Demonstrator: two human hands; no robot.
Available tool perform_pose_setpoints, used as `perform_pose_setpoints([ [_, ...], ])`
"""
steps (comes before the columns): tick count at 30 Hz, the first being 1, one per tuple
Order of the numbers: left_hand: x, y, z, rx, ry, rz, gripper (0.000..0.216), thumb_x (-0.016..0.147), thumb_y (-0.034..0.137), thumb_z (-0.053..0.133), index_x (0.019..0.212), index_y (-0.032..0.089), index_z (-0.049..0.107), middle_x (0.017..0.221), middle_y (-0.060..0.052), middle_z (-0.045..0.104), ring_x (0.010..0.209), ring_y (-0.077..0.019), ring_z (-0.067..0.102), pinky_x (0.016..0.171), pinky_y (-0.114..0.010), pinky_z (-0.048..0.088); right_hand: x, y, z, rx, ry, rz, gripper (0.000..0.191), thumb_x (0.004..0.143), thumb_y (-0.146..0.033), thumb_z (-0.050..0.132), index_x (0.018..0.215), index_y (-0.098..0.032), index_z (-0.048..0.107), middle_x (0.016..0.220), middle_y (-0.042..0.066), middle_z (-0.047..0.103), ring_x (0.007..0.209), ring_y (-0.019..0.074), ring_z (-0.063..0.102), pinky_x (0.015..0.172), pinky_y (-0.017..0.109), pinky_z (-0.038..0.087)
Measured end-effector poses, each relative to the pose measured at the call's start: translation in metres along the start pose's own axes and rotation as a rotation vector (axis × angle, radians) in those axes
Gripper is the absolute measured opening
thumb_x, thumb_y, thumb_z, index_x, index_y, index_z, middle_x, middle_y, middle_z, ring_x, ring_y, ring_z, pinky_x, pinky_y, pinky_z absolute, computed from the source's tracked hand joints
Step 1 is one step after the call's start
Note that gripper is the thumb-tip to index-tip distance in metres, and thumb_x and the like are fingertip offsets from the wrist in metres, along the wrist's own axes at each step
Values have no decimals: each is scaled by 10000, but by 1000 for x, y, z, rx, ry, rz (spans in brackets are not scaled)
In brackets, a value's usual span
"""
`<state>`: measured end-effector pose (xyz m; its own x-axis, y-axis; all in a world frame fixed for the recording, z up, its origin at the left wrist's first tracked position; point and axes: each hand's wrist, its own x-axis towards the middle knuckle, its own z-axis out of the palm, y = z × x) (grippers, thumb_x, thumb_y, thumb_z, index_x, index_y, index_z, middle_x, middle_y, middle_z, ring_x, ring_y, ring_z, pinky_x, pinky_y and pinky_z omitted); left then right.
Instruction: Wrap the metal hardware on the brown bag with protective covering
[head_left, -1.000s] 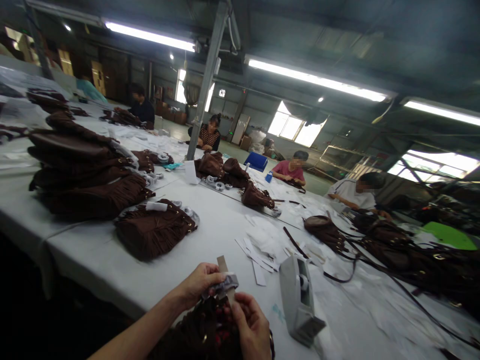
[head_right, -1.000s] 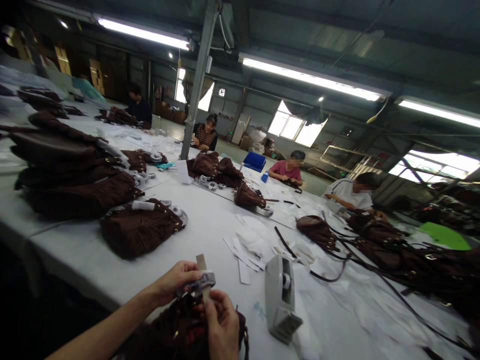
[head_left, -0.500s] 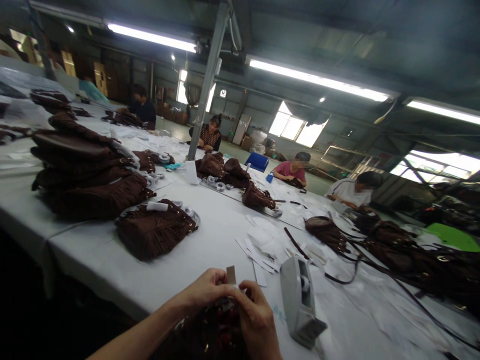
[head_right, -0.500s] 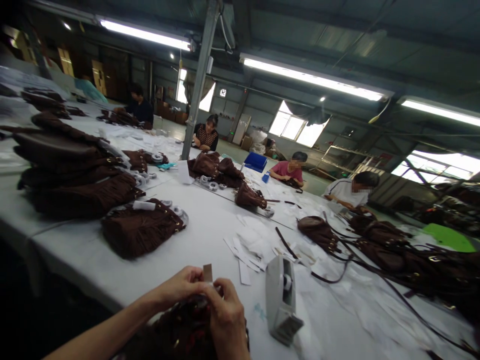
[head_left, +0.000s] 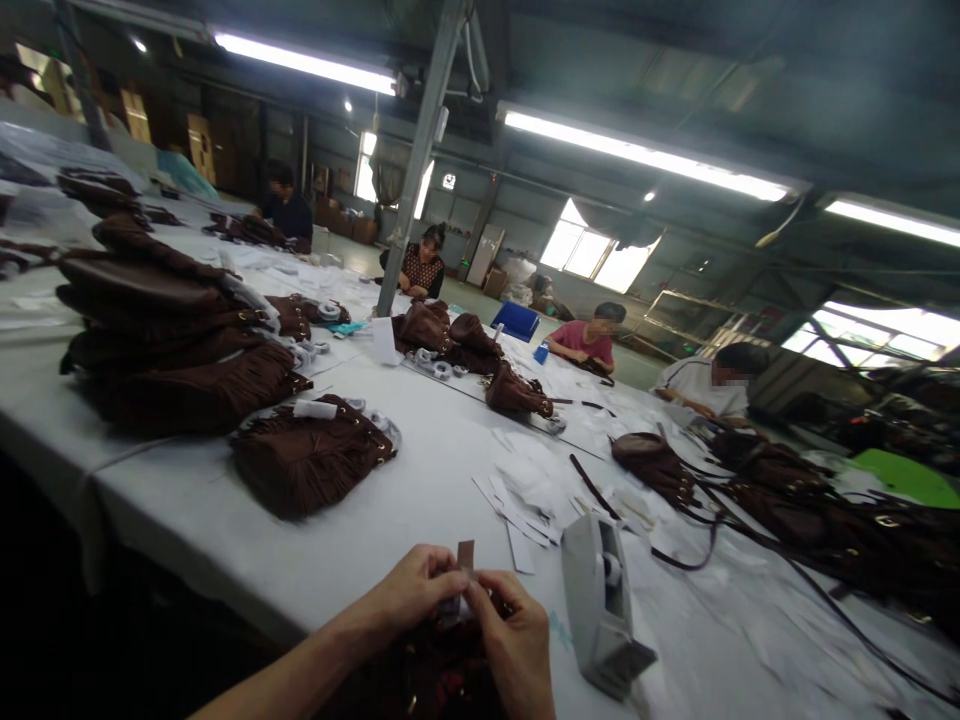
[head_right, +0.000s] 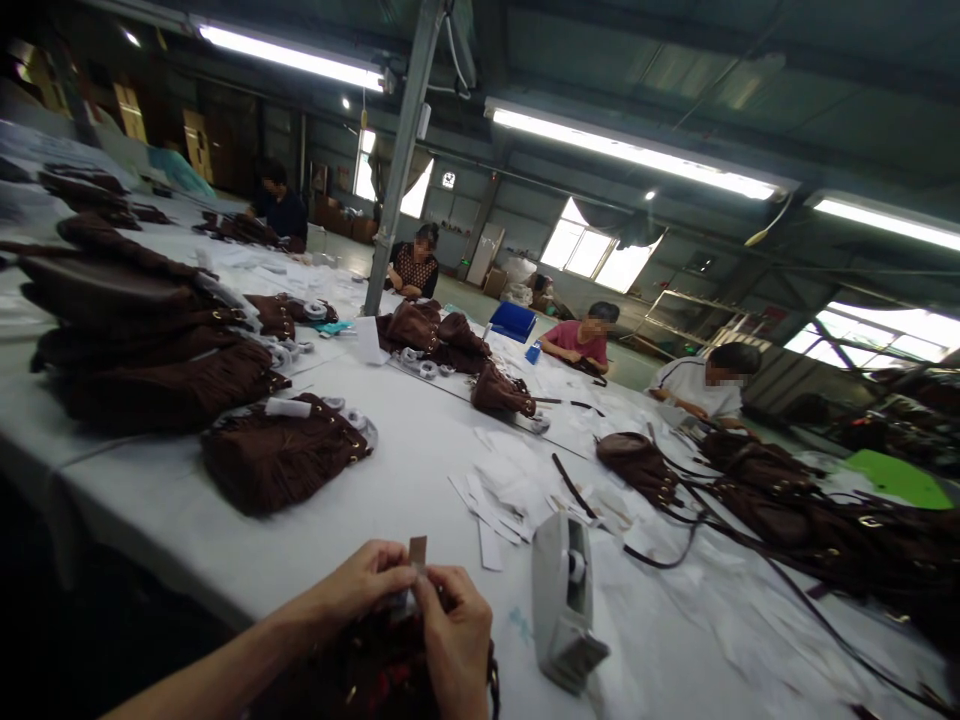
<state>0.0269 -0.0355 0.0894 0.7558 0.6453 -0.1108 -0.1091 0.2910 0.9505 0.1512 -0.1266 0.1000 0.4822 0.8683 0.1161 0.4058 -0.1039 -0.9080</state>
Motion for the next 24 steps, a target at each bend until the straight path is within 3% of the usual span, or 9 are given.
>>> perform_pose_setpoints([
  [3,5,-5,0,-21,29,-33,331,617,466,656,605,176,497,498,52,441,441,-82,345,421,-233,200,-2,13,5,-51,85,-48,290,795,-392,658,1008,-195,664,818,47,663,661,174,591,625,271,505],
  [7,10,-8,-5,-32,44,-43,328,596,469,641,596,174,498,486,49,442,417,-73,328,410,-233,198,-2,31,4,-291,-16,-500,260,898,-274,515,1114,-236,655,1051,91,635,973,217,612,856,305,510],
  [10,13,-7,-8,-7,36,-57,300,591,437,636,584,171,499,457,60,423,389,-63,297,397,-232,185,-1,42,-1,-452,-66,-638,364,907,-247,506,1268,-249,547,1137,103,598,1045,219,596,876,305,523],
  [16,15,-9,-8,67,62,-79,236,650,401,512,574,178,500,438,59,424,369,-80,319,375,-228,222,2,37,-5,-505,-140,-662,350,937,-220,434,1284,-233,474,1111,100,576,1005,201,603,858,312,537],
  [24,15,-18,-6,242,126,-53,264,721,382,428,547,191,482,394,57,395,343,-87,312,365,-233,189,11,6,-13,-440,-419,-477,273,877,-125,485,1130,-228,494,1029,63,567,983,204,573,877,346,498],
])
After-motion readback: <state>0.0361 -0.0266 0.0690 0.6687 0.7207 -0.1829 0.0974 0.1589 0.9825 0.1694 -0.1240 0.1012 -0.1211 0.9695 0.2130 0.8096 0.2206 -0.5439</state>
